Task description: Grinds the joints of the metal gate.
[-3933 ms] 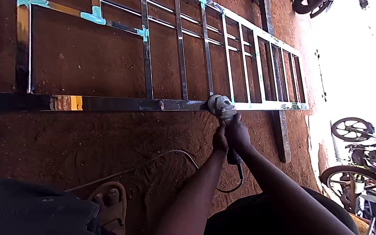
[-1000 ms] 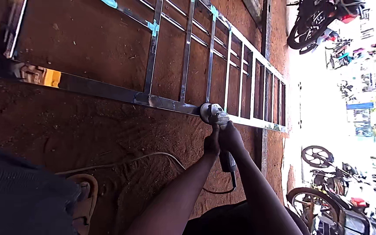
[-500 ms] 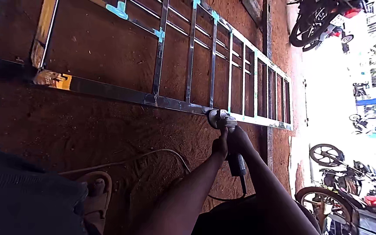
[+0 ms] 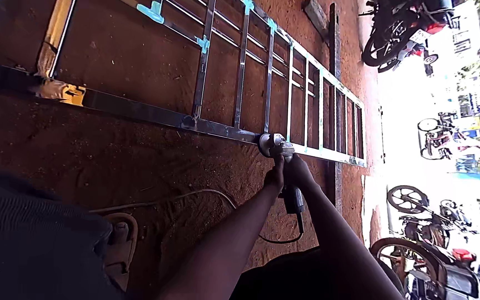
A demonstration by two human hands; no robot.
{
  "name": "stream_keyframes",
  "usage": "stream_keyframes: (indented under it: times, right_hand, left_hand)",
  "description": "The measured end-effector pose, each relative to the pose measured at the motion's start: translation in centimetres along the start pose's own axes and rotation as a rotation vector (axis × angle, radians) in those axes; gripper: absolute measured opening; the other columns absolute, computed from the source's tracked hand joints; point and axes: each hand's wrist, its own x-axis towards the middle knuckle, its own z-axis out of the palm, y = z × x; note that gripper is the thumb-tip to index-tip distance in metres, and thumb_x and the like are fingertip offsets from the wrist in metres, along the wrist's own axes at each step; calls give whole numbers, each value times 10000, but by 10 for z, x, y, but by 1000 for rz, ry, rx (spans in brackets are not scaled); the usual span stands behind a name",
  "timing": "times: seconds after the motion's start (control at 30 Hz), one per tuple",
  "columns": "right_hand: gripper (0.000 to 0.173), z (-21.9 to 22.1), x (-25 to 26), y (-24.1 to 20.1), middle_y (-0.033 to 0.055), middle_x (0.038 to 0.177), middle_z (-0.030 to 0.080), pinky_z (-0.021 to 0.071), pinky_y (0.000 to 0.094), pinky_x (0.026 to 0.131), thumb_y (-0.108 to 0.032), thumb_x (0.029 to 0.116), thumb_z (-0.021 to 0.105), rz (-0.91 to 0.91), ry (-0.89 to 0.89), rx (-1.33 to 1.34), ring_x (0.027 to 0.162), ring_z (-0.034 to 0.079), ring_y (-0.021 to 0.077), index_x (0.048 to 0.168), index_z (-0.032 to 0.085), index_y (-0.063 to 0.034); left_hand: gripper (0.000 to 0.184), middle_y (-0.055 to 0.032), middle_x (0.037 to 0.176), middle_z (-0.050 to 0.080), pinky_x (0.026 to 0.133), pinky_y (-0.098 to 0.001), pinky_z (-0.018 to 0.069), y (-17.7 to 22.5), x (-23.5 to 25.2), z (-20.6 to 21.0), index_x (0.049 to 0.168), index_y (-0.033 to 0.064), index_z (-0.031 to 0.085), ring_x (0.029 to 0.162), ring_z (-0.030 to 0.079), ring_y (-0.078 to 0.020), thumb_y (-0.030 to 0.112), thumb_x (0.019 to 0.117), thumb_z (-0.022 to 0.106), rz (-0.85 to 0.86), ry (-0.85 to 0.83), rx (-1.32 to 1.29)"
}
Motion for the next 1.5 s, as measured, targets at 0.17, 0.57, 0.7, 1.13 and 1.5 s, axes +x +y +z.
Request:
stream_keyframes:
  times: [0.17, 0.57, 0.7, 1.13, 1.5]
  right_hand:
    - [553, -3, -11, 7, 230, 1114, 686, 535, 622, 880, -489, 999, 580, 21, -22, -15, 1053, 683, 396, 1282, 577, -14]
    - [475, -43, -14, 35, 152, 1024, 676, 583, 462, 760, -320, 957, 676, 34, 150, 1061, 882, 680, 252, 1310, 531, -37]
    - [348, -34, -5, 41, 141, 969, 688, 595, 432, 707, -338, 1017, 545, 4, -59, 1431, 818, 692, 241, 1234, 583, -67]
    - [250, 10, 5, 26, 58, 822, 649, 546, 340, 642, -303, 1013, 604, 58, -258, 1179, 695, 627, 144, 1027, 639, -56]
    - [333, 17, 10, -33, 57, 825, 622, 512, 376, 622, -407, 990, 590, 62, -270, 1176, 695, 596, 163, 1032, 639, -81]
  left_hand:
    - [952, -263, 1338, 593, 894, -673, 514, -6, -7, 2, 1385, 81, 578, 1180, 607, -435, 857, 935, 261, -50, -71, -26]
    - [875, -220, 1047, 667, 698, -479, 620, -2, -34, 34, 1494, 101, 287, 812, 715, -330, 595, 907, 710, 179, -293, -185]
    - [951, -216, 1171, 648, 900, -533, 552, 4, -39, 31, 1491, 63, 336, 1040, 661, -322, 535, 827, 827, 295, -188, 86]
    - [995, -252, 1277, 639, 996, -603, 499, 28, -50, -7, 1524, 18, 357, 1201, 627, -400, 653, 857, 732, 142, 68, 878]
    - [929, -245, 1265, 625, 965, -581, 505, 96, -66, -46, 1508, -16, 351, 1170, 623, -372, 347, 811, 844, 69, 30, 1195]
